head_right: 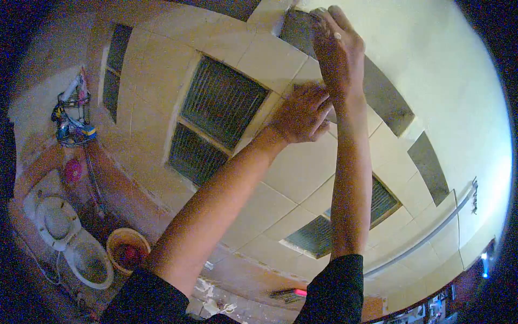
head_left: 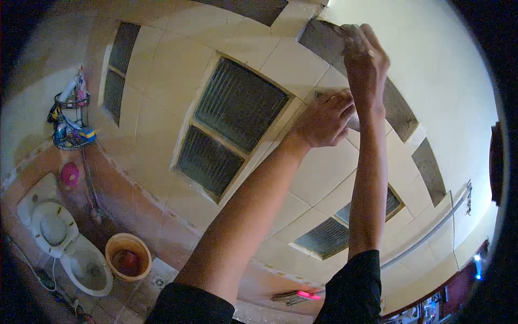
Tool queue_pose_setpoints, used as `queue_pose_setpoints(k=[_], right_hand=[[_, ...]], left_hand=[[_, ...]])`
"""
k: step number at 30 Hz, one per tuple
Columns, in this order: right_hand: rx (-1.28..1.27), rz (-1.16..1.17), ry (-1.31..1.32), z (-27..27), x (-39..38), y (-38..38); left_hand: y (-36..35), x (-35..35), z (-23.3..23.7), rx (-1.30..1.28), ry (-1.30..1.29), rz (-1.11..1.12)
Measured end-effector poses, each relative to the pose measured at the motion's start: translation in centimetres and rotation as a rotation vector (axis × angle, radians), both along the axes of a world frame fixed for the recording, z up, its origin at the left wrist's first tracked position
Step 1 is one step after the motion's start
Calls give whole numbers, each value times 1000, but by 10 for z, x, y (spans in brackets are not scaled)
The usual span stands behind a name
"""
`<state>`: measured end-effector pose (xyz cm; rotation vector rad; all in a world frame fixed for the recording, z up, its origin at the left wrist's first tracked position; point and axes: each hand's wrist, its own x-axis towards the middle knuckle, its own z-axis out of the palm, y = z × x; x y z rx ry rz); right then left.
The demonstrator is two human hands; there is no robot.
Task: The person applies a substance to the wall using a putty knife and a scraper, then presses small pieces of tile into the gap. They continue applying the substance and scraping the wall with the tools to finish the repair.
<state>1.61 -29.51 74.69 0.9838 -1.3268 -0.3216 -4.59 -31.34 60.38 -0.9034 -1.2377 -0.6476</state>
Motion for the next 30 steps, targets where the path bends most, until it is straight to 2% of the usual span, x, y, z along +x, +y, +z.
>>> queue_pose_setpoints(k=[3, 4, 7, 11, 15, 17, 18, 21, 23, 24, 27, 30], right_hand=[[52, -15, -102, 7, -20, 7], [-52, -75, -164, 4, -12, 0], [-34, -29, -17, -2, -3, 0], [2, -118, -107, 6, -14, 4], [-32, -43, -8, 0, -12, 8], [69, -174, -56, 8, -10, 6], [75, -169, -50, 9, -8, 5], [59, -107, 115, 5, -4, 0], [-89, -91, -162, 4, -18, 9], [24, -105, -133, 8, -22, 15], [51, -37, 23, 1, -7, 7], [-79, -40, -90, -2, -16, 10]], left_hand=[[-4, 4, 2, -39, -69, -42], [-4, 4, 2, -34, -64, -35], [-4, -1, 3, -52, -64, -9], [0, 3, -1, 8, -28, -6], [5, -5, -1, 58, -9, -41], [6, 0, -3, 34, -21, -40], [1, 0, 0, 24, -20, -21], [0, 0, 0, 30, 4, -8], [3, -2, -1, 34, -16, -41], [3, -3, 0, 38, -22, -61], [-1, 0, 2, 49, 63, -75], [7, -13, 5, 37, 36, -151]])
